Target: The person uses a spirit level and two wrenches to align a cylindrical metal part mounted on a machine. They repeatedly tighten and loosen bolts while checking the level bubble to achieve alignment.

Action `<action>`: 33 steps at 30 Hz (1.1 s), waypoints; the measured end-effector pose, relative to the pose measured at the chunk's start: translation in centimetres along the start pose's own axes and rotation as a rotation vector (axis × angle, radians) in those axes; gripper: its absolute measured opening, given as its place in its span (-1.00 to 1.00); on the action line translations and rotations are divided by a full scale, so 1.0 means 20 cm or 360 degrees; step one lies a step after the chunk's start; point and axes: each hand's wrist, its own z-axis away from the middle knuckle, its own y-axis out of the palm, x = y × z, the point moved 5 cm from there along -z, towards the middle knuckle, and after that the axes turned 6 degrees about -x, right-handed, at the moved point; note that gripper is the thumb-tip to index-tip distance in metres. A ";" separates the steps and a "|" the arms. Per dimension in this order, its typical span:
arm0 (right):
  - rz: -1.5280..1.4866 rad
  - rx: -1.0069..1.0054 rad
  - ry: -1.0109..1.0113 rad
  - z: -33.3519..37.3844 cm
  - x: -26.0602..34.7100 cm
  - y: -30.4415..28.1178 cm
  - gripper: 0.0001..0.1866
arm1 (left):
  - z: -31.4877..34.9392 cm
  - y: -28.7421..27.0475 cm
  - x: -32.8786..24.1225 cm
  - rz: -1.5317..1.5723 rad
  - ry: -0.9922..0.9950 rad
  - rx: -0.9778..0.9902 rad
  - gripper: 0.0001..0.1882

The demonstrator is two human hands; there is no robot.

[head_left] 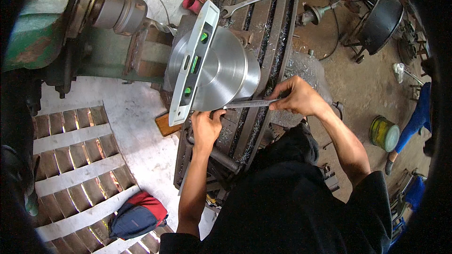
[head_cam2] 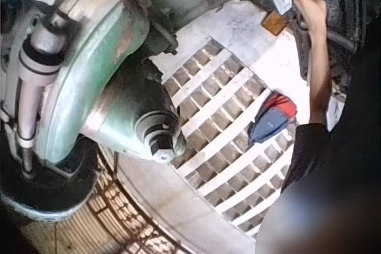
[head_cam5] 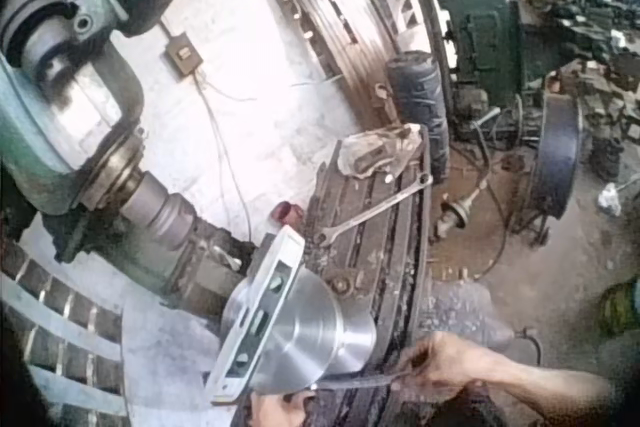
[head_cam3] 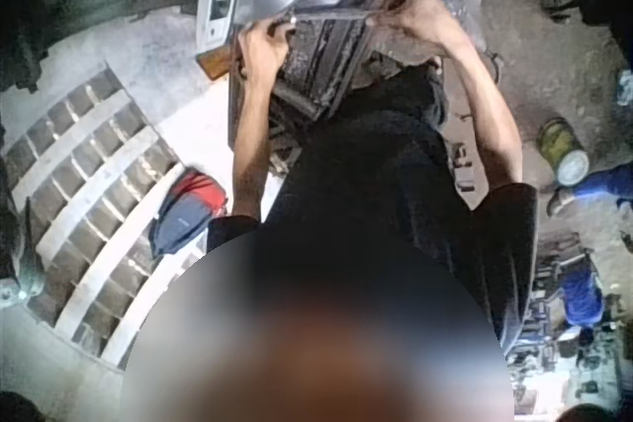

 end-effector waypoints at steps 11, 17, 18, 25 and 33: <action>0.0164 0.0141 -0.0088 -0.32 0.16 -0.14 -0.69 | 0.00 0.01 -0.05 0.0025 0.0045 -0.0116 -0.80; 0.0187 0.0227 -0.0129 -0.42 0.18 -0.16 -0.68 | 0.00 0.01 -0.05 -0.0034 -0.0020 -0.0133 -0.76; 0.0209 0.0234 -0.0164 -0.43 0.18 -0.16 -0.68 | 0.00 0.01 -0.05 -0.0050 0.0035 -0.0154 -0.75; 0.0290 0.0310 -0.0399 -0.55 0.24 -0.15 -0.63 | 0.02 0.02 -0.04 -0.0182 -0.0053 -0.0095 -0.69; 0.0297 0.0279 -0.0461 -0.56 0.22 -0.15 -0.65 | 0.02 0.02 -0.06 -0.0150 -0.0138 -0.0105 -0.70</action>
